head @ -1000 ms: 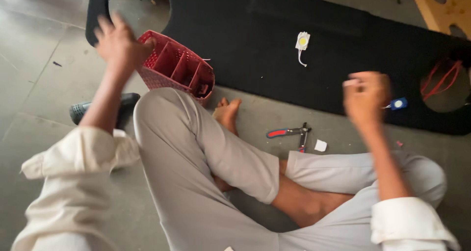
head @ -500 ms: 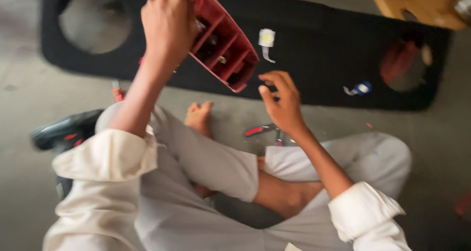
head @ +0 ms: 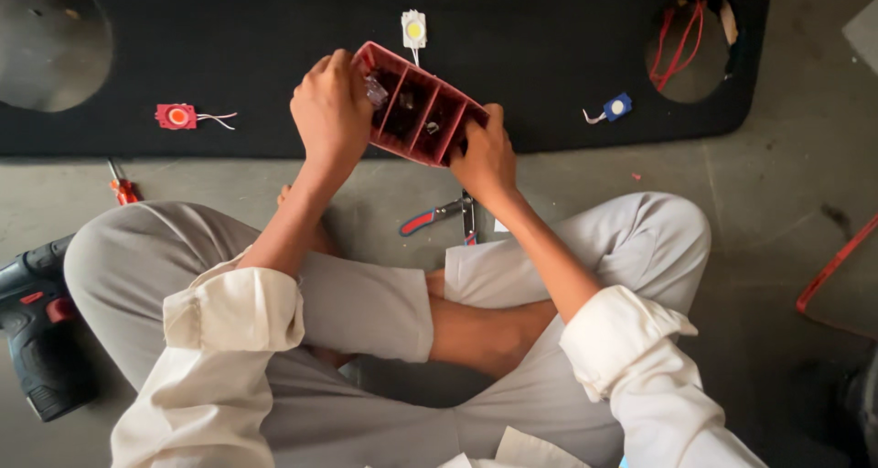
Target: The person sits on the floor and installs electrical components onto a black panel. They use a cordless drill to secure a white LED module, a red switch, and a blue switch to the panel, handling screws and tools throughout the process.
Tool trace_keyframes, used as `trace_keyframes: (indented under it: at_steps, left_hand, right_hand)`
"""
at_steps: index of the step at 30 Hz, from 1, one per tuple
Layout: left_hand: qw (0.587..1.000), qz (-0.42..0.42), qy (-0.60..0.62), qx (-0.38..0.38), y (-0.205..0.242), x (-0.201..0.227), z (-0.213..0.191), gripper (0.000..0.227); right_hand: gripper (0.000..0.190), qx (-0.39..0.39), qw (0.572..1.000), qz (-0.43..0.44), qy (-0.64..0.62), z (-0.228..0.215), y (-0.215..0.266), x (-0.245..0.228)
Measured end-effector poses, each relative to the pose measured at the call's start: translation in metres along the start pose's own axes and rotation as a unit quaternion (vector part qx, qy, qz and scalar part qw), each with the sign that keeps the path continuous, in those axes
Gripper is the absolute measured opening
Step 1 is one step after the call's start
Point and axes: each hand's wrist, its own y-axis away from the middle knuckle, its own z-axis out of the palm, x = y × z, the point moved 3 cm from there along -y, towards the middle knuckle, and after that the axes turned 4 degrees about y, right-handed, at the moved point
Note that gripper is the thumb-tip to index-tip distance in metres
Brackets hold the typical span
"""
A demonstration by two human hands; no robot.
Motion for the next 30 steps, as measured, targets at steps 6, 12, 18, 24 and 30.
trace_keyframes:
  at_steps: [6,12,18,24,30]
  left_hand:
    - [1.000,0.004,-0.008,0.010,0.000,-0.002,0.001,0.013]
    - [1.000,0.001,-0.009,0.016,0.001,-0.005,0.001,0.013]
    - [1.000,-0.006,-0.010,0.022,0.002,-0.009,0.004,0.011]
    - [1.000,-0.009,-0.012,0.021,0.000,-0.009,0.004,0.012]
    - [0.999,-0.028,-0.011,0.014,0.001,-0.012,0.006,0.013]
  right_hand:
    - [0.024,-0.023,0.998,0.055,-0.005,0.000,-0.004,0.005]
    - [0.017,0.007,0.999,0.005,-0.043,-0.013,-0.006,0.014]
    - [0.011,-0.041,0.949,0.134,-0.281,-0.038,-0.021,0.044]
    - [0.023,-0.141,0.842,0.252,-0.457,-0.059,-0.025,0.050]
    - [0.028,-0.173,0.819,0.227,-0.497,-0.066,-0.025,0.039]
